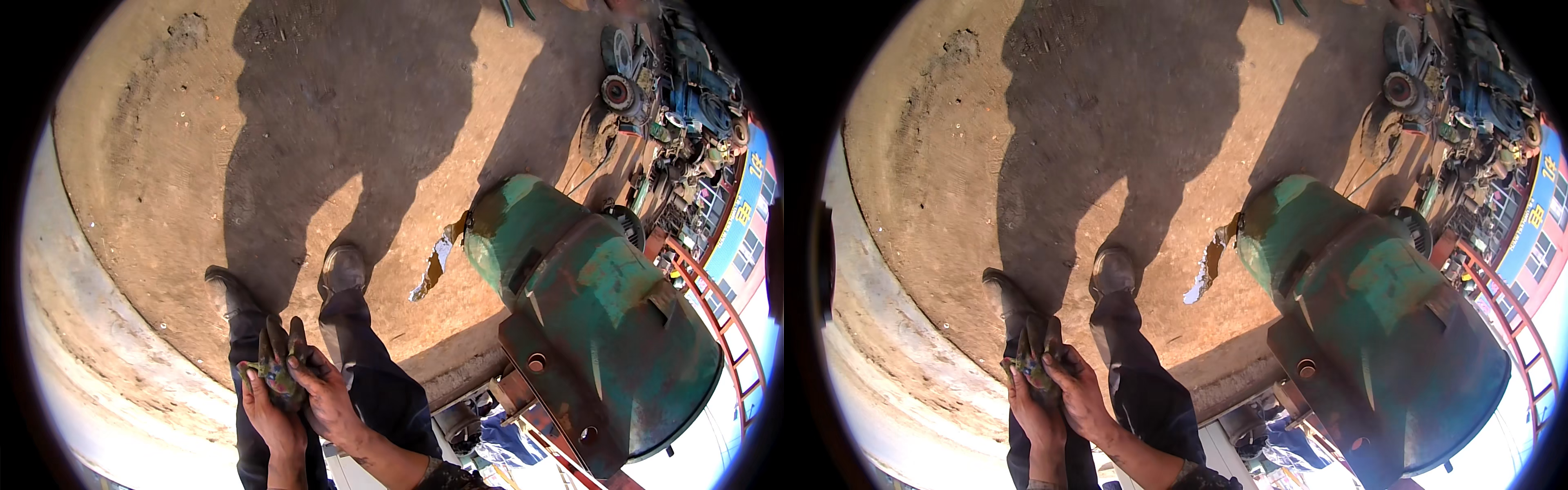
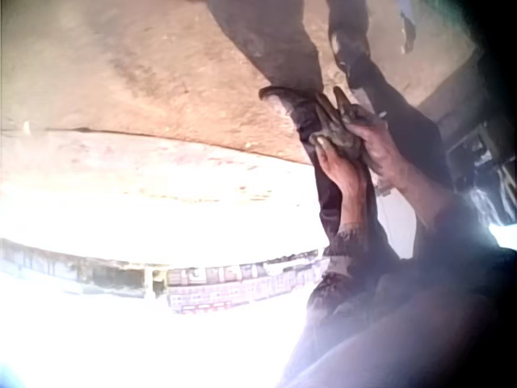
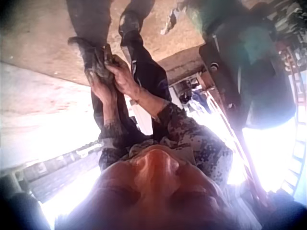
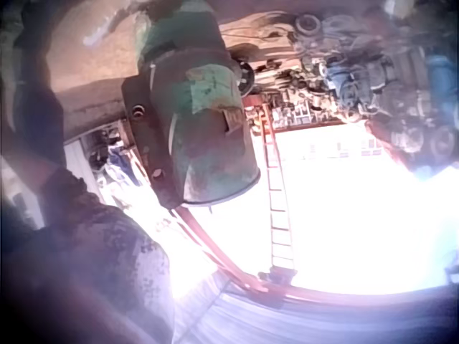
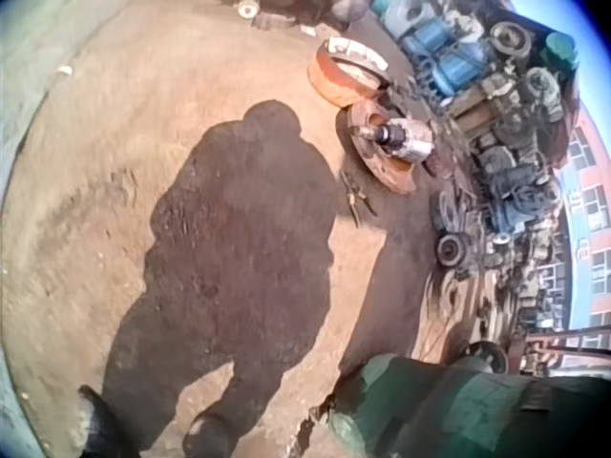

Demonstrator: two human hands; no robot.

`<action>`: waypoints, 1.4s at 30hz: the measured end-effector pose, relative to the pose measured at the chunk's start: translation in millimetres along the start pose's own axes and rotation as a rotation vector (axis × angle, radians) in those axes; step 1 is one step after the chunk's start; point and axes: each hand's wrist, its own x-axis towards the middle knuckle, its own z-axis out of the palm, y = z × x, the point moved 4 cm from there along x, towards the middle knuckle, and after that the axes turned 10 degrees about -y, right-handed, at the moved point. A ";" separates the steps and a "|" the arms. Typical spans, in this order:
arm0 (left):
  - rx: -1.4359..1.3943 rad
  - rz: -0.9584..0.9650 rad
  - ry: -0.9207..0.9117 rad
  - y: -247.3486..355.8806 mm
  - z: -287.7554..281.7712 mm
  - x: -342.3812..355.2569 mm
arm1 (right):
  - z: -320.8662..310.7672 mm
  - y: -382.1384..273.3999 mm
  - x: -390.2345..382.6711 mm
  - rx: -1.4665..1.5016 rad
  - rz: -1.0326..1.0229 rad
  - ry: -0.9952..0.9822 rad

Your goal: The person puts on gloves and sits on the ground in a scrapyard. They pick up a motor, attach a cover, and use a screwdriver to tighten screws on the motor's terminal box.

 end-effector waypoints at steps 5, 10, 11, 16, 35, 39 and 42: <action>0.063 -0.035 -0.116 -3.6 -4.7 2.6 | 1.7 -0.5 2.2 -0.069 -0.019 0.031; -0.007 -0.002 -0.095 -3.8 1.2 -1.2 | 7.0 -2.5 -2.7 -0.113 -0.064 -0.030; -0.037 0.008 -0.071 -3.4 3.7 -2.4 | 6.1 -1.3 -3.1 -0.113 -0.063 -0.027; 0.010 -0.016 -0.070 -8.5 -3.5 -4.0 | 4.8 1.4 -5.0 -0.117 -0.055 -0.009; -0.140 -0.143 -0.020 -53.2 -27.3 -16.9 | -34.8 23.8 0.6 -0.358 0.064 0.242; -0.275 -0.091 0.070 -53.7 -28.3 -17.2 | -27.0 22.8 5.5 -0.455 0.076 0.190; -0.280 -0.081 0.099 -46.7 -27.0 -12.8 | -24.1 25.3 8.9 -0.492 0.076 0.201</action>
